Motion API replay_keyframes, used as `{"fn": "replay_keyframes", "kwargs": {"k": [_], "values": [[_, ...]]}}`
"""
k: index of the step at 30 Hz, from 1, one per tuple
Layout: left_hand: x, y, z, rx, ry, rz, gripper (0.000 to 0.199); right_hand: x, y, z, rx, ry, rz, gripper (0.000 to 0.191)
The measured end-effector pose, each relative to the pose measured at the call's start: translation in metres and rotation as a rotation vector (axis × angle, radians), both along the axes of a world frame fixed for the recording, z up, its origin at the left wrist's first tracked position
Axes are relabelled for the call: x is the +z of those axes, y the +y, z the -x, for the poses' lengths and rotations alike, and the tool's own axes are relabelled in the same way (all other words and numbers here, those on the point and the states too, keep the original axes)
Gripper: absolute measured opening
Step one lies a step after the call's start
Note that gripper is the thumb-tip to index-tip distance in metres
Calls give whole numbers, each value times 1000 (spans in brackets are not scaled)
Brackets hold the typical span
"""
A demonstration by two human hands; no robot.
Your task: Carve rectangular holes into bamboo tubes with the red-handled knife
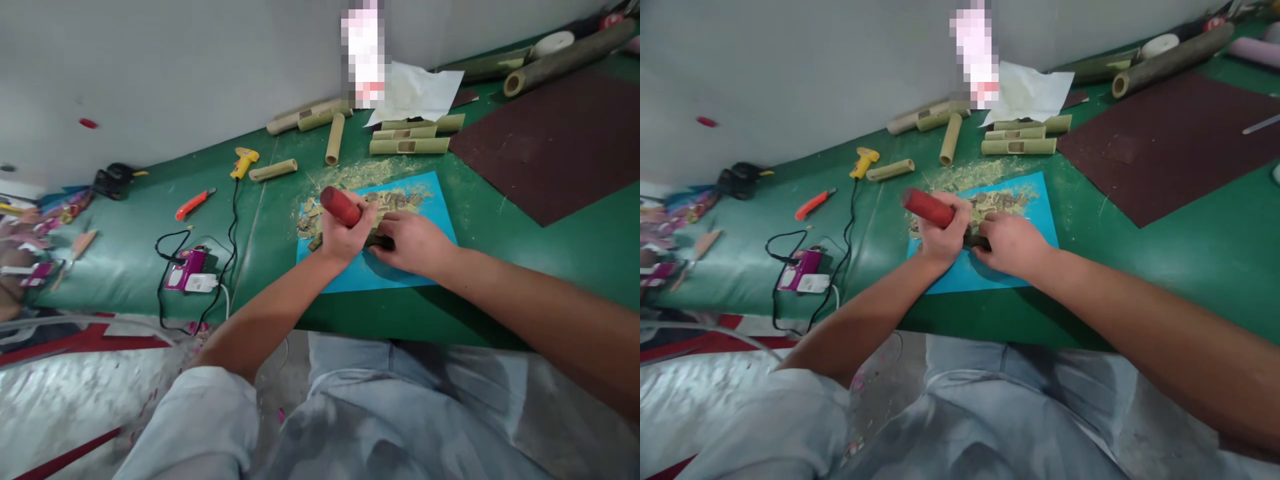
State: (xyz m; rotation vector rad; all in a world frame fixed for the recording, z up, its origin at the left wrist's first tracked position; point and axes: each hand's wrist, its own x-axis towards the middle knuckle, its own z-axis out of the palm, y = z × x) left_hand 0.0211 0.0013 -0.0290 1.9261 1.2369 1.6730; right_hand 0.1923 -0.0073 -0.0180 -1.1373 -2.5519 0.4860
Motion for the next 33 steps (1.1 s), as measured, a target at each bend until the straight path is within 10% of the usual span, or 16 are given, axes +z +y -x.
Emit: {"fn": "replay_keyframes", "kwargs": {"k": [33], "values": [[-1, 14, -8, -11, -33, -14, 60, -1, 3, -1, 50, 38, 18, 20]]}}
